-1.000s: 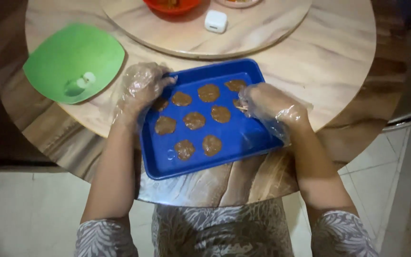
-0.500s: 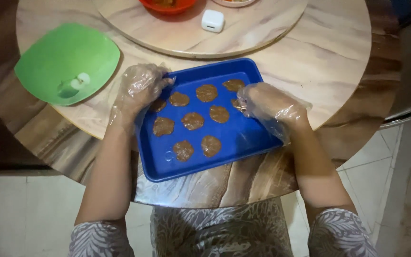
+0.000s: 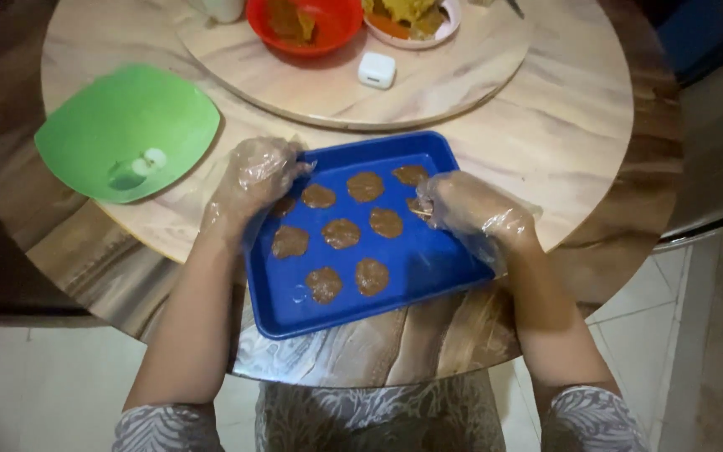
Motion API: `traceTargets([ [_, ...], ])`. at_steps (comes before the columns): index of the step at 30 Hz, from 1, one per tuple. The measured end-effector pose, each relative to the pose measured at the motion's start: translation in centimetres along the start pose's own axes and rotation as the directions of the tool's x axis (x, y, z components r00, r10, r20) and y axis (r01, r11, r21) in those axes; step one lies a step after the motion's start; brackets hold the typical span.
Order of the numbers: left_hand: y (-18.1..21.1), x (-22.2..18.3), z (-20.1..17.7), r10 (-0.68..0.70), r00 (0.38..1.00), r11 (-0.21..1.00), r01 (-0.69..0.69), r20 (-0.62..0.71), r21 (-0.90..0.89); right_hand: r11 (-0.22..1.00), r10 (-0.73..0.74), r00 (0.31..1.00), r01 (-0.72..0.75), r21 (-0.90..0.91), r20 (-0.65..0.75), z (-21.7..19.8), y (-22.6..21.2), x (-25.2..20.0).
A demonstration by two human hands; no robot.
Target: Using a small wooden stick to shape and create indentations in small portions of dough arranged in a tray.
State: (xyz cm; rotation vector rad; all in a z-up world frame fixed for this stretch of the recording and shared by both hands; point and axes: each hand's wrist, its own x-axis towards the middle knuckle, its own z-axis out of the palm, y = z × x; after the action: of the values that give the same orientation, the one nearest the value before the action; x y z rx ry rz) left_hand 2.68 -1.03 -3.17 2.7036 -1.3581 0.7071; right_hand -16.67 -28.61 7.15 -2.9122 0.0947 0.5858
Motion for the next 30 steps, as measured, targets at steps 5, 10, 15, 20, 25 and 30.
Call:
traceTargets([
  [5, -0.1, -0.2, 0.5, 0.01, 1.0, 0.999, -0.009, 0.008, -0.05, 0.998, 0.029, 0.999, -0.031, 0.057, 0.029, -1.1, -1.1, -1.0],
  [10, -0.6, -0.1, 0.4, 0.065, 0.997, 0.998, -0.065, -0.042, 0.005, 0.996, 0.039, 0.999, -0.04, 0.075, 0.024, -0.7, -0.2, 0.0],
  [15, -0.5, 0.0, 1.5, 0.013, 0.999, 1.0, -0.014, 0.038, 0.02, 0.996, 0.049, 0.998, -0.052, 0.072, 0.039, 0.2, 0.7, 0.7],
  [20, -0.8, -0.2, 0.6, 0.016, 0.999, 0.991, -0.009, 0.046, -0.137, 0.886, -0.261, 0.962, 0.271, 0.377, -0.079, -0.5, 3.4, -0.4],
  [25, -0.5, -4.0, 1.9, 0.111, 0.965, 0.942, -0.178, -0.238, -0.284, 0.789, -0.452, 0.836, 0.537, 0.299, -0.311, -0.4, 1.7, -0.8],
  [30, 1.7, -10.4, 3.7, 0.025, 0.997, 0.942, -0.049, -0.076, -0.333, 0.752, -0.582, 0.744, 0.646, 0.13, -0.329, 0.9, -1.1, -0.1],
])
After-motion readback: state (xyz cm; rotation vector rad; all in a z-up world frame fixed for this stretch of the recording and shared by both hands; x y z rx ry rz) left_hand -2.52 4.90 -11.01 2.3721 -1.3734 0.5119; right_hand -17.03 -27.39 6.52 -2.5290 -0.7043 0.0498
